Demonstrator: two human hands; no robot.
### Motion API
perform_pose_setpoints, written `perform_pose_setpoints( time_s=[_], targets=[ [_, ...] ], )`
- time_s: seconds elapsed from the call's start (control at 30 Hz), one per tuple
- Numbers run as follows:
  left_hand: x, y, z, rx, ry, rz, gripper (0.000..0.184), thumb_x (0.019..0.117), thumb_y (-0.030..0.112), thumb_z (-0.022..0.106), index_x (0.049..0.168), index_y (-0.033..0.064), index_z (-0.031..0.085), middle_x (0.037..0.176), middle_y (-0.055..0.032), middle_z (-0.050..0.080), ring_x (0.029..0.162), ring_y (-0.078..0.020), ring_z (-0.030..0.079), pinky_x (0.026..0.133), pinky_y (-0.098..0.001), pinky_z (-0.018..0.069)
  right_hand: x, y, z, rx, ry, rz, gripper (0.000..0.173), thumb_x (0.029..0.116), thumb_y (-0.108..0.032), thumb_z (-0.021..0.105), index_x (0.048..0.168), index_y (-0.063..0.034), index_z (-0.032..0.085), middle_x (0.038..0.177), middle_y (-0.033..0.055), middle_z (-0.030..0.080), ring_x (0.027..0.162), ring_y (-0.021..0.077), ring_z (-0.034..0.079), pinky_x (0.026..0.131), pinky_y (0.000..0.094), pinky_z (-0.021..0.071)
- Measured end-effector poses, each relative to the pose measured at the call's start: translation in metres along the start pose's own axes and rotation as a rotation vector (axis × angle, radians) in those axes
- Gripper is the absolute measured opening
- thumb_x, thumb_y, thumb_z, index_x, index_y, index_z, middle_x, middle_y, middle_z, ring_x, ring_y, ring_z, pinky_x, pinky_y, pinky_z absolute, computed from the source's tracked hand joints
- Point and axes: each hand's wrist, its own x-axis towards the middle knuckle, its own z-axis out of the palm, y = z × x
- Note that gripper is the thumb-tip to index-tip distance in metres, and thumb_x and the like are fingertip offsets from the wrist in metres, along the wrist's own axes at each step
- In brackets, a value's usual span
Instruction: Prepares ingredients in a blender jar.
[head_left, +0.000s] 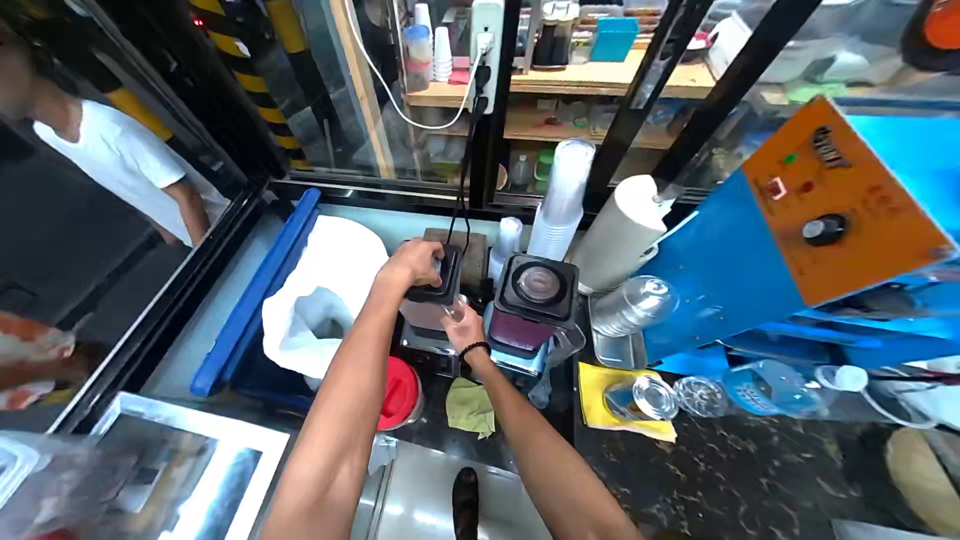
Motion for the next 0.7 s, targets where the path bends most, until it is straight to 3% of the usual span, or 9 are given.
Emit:
perform_pose_setpoints(
  time_s=[0.07,0.17,0.27,0.37,0.47,0.53,0.6,0.7],
  targets=[
    [0.014,0.006,-0.001,0.042,-0.095,-0.106,0.051,0.0796,0.014,0.086,0.127,0.0085,0.067,0.131,-0.0230,0.063,0.126,-0.0427,0.057,0.104,-0.0642,0.0439,0.002,0.008,0.003,0.056,-0.021,-0.016,0.046,0.0959,-0.023,0.069,0.135,-0.0014,0.062,0.124,0.0211,0.069,0.118,0.0321,0.065,0.106,0.0507,0.0491],
    [0.000,0.000,-0.018,-0.147,-0.026,-0.098,0.048,0.0803,0.008,0.083,0.125,0.0049,0.067,0.124,-0.0246,0.066,0.117,-0.0415,0.062,0.100,-0.0612,0.0471,0.003,0.019,-0.002,0.096,-0.066,-0.103,0.060,0.0922,-0.017,0.074,0.144,0.0033,0.051,0.134,0.0243,0.063,0.126,0.0315,0.061,0.110,0.0454,0.0473],
    [-0.036,-0.019,-0.040,-0.650,0.123,-0.075,0.050,0.0883,-0.004,0.070,0.136,-0.0003,0.056,0.129,-0.0265,0.059,0.109,-0.0353,0.063,0.093,-0.0508,0.0532,-0.023,0.029,-0.028,0.068,-0.042,-0.072,0.072,0.0908,-0.019,0.075,0.149,0.0058,0.041,0.145,0.0279,0.052,0.136,0.0360,0.052,0.115,0.0470,0.0429],
    [-0.093,-0.030,-0.032,-1.245,0.295,-0.073,0.041,0.1009,-0.005,0.047,0.141,0.0040,0.047,0.120,-0.0134,0.063,0.096,-0.0215,0.066,0.083,-0.0410,0.0573,-0.083,0.045,-0.058,0.009,-0.049,-0.044,0.057,0.0991,-0.024,0.065,0.143,0.0079,0.048,0.140,0.0298,0.055,0.130,0.0384,0.056,0.111,0.0508,0.0454],
    [-0.164,-0.049,0.026,-1.726,0.625,-0.102,0.034,0.1085,0.024,0.036,0.141,0.0177,0.046,0.112,-0.0026,0.065,0.092,-0.0140,0.066,0.082,-0.0360,0.0573,-0.142,0.068,-0.037,0.107,-0.333,-0.095,0.041,0.1027,-0.016,0.058,0.135,0.0084,0.055,0.127,0.0269,0.064,0.115,0.0322,0.066,0.101,0.0470,0.0538],
    [-0.211,-0.093,0.097,-1.977,0.849,-0.012,0.037,0.1070,0.040,0.039,0.132,0.0174,0.054,0.111,-0.0040,0.070,0.097,-0.0166,0.068,0.085,-0.0379,0.0582,-0.170,0.070,-0.012,0.110,-0.578,-0.128,0.035,0.1025,-0.013,0.056,0.128,0.0097,0.059,0.116,0.0248,0.068,0.104,0.0287,0.069,0.091,0.0453,0.0580],
    [-0.281,-0.110,0.145,-2.119,1.104,-0.071,0.040,0.1117,0.035,0.026,0.129,0.0106,0.052,0.110,-0.0078,0.070,0.100,-0.0187,0.068,0.088,-0.0381,0.0578,-0.187,0.054,0.017,0.094,-0.711,-0.236,0.030,0.1006,-0.010,0.056,0.122,0.0100,0.061,0.106,0.0208,0.070,0.093,0.0235,0.071,0.083,0.0408,0.0601],
    [-0.394,-0.115,0.191,-2.198,1.486,-0.292,0.038,0.1127,0.029,0.024,0.127,0.0101,0.053,0.107,-0.0080,0.070,0.098,-0.0189,0.069,0.087,-0.0392,0.0579,-0.208,-0.007,0.077,0.093,-0.831,-0.513,0.028,0.0970,-0.010,0.059,0.118,0.0064,0.065,0.100,0.0143,0.073,0.088,0.0162,0.071,0.082,0.0347,0.0603]
  ],
)
